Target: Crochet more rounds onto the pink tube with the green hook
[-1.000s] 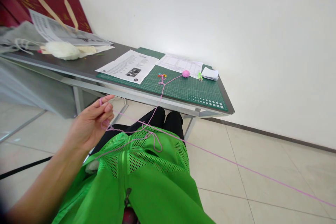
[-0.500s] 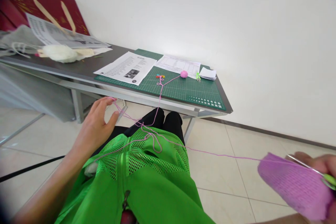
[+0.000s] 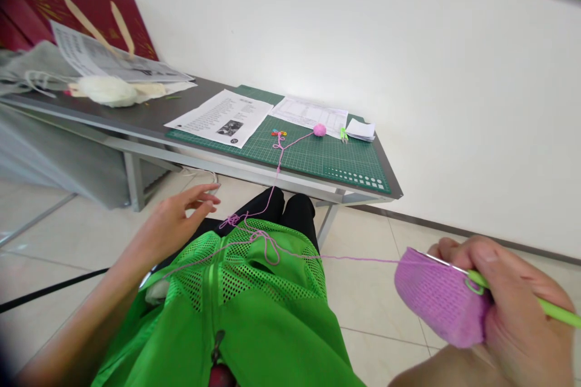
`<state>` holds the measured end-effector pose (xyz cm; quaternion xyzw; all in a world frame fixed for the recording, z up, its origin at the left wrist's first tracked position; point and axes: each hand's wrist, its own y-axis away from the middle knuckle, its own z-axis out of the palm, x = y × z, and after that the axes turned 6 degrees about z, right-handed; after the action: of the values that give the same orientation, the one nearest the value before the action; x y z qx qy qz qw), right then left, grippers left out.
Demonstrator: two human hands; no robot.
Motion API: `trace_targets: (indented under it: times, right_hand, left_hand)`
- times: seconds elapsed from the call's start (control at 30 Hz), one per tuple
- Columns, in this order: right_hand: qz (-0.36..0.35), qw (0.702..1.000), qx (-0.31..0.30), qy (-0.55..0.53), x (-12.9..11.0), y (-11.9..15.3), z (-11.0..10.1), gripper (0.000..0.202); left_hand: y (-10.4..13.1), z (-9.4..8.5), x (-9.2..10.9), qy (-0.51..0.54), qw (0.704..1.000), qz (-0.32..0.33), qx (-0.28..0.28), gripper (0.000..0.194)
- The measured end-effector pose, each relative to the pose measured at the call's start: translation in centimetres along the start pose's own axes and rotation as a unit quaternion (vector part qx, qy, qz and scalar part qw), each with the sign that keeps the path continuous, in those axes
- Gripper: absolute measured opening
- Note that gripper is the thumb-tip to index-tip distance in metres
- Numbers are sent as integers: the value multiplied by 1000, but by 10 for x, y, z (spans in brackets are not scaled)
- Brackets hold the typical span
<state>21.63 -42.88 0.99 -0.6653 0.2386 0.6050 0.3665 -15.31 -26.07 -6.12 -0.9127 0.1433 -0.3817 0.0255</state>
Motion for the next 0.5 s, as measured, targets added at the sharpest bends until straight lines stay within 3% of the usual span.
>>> trace_targets:
  times: [0.2,0.27,0.33,0.4,0.5]
  right_hand:
    - [0,995,-100,19,-10,10,15,29]
    - [7,992,-130,2,-10,13,25,27]
    - [17,985,-171,-8,-7,18,37,28]
    - [30,975,-220,-18,-3,25,50,31]
    - [47,954,-294,-33,2,40,73,31]
  left_hand:
    - [9,-6,17,112,993,-11,-45,31]
    - [15,-13,30,195,974,8,-113,33]
    - [21,-20,44,297,925,39,-233,33]
    - [25,-23,54,383,848,67,-360,36]
    - [31,-13,58,477,741,62,-468,43]
